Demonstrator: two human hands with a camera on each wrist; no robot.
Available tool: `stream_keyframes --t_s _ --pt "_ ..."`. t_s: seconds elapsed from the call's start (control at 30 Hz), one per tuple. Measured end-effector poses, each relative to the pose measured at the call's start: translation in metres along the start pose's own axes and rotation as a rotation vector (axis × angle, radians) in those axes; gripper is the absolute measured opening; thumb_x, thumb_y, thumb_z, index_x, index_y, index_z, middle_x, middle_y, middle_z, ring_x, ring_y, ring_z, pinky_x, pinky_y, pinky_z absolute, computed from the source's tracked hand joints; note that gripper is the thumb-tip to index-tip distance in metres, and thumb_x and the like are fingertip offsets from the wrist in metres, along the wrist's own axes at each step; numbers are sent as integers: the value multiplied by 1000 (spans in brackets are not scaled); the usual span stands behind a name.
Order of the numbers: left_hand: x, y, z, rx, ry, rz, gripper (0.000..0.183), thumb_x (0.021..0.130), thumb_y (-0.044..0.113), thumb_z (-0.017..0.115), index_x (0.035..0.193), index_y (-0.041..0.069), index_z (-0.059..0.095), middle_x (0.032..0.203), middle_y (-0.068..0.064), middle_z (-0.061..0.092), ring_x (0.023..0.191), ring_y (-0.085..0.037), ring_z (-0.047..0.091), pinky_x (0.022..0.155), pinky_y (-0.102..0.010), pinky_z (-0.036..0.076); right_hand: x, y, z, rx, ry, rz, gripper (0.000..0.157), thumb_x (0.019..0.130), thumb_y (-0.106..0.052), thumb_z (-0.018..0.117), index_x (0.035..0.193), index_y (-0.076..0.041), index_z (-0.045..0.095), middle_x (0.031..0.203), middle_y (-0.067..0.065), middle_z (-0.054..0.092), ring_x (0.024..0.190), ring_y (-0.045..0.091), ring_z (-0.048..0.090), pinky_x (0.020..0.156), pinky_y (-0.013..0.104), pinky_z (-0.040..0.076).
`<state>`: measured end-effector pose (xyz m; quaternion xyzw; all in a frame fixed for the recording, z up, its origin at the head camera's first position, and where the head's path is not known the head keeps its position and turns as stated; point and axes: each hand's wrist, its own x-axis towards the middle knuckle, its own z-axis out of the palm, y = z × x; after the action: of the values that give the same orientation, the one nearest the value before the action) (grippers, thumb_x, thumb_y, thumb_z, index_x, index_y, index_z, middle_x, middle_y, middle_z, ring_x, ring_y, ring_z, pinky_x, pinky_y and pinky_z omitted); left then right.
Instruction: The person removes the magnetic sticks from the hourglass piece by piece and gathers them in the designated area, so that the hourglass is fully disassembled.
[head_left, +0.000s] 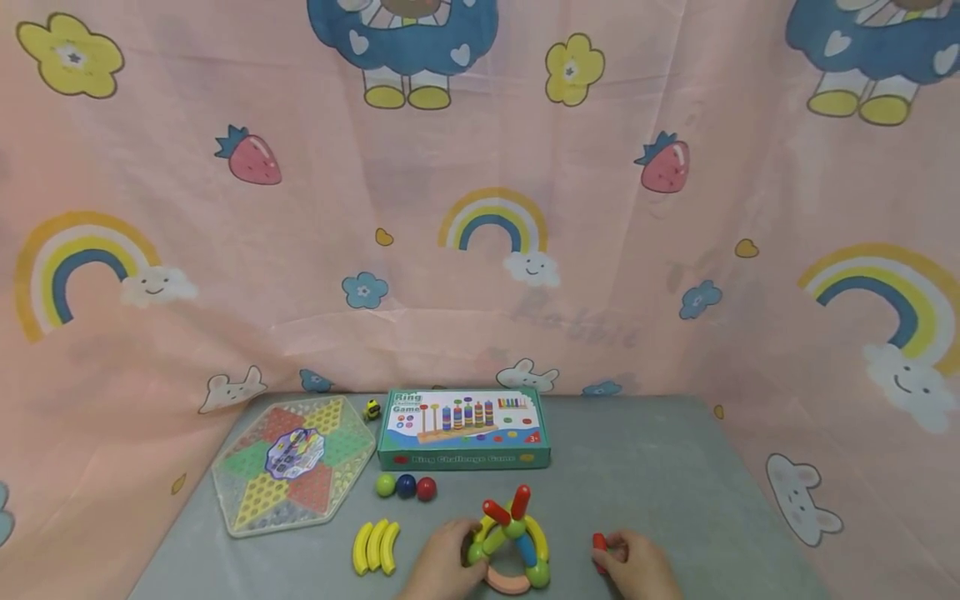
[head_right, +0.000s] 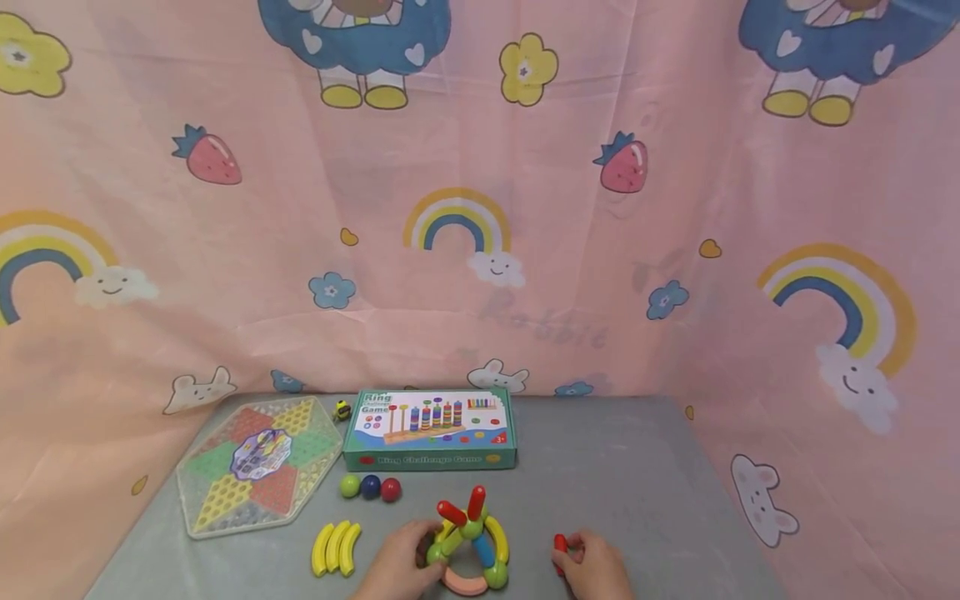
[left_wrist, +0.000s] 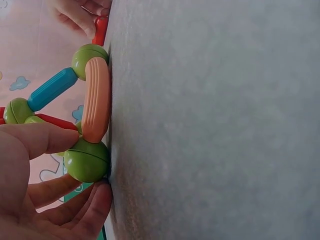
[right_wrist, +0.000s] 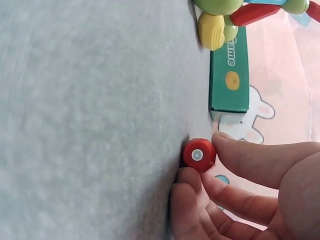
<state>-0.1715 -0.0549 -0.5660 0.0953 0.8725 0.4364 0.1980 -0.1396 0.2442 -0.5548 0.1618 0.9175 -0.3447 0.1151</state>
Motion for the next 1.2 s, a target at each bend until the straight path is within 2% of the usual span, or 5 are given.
stream_keyframes --t_s 0.3,0.53,0.7,0.9,1.2 --pt "-1 0 1 -13 -10 -14 44 84 15 78 124 6 65 111 -4 64 95 -24 56 88 -49 54 -2 -3 -6 -16 -15 -14 43 88 -35 77 107 3 68 77 2 66 68 17 60 64 36 51" --pt "-1 0 0 28 -33 10 53 82 22 81 129 7 63 119 -7 62 103 -27 58 93 -54 52 -15 -39 -13 8 68 -4 52 89 -44 74 119 -3 68 94 3 71 81 17 65 73 41 57" --pt "1 -1 2 38 -67 17 60 82 28 83 132 6 61 126 -10 58 110 -33 57 97 -58 49 -27 -67 -6 158 121 -78 52 92 -47 70 124 -7 67 102 0 71 90 15 65 80 41 57" --pt "1 1 3 25 -43 -1 56 83 26 82 131 7 61 122 -8 60 108 -31 57 96 -56 50 -31 -92 9 350 97 -121 59 93 -51 68 132 -6 62 115 5 71 102 20 66 89 44 57" --pt "0 4 3 26 -11 0 53 86 26 80 131 4 62 117 -9 61 103 -31 58 94 -58 50 -30 -107 24 482 12 -218 63 88 -52 73 128 -4 65 115 8 72 101 21 68 85 41 60"
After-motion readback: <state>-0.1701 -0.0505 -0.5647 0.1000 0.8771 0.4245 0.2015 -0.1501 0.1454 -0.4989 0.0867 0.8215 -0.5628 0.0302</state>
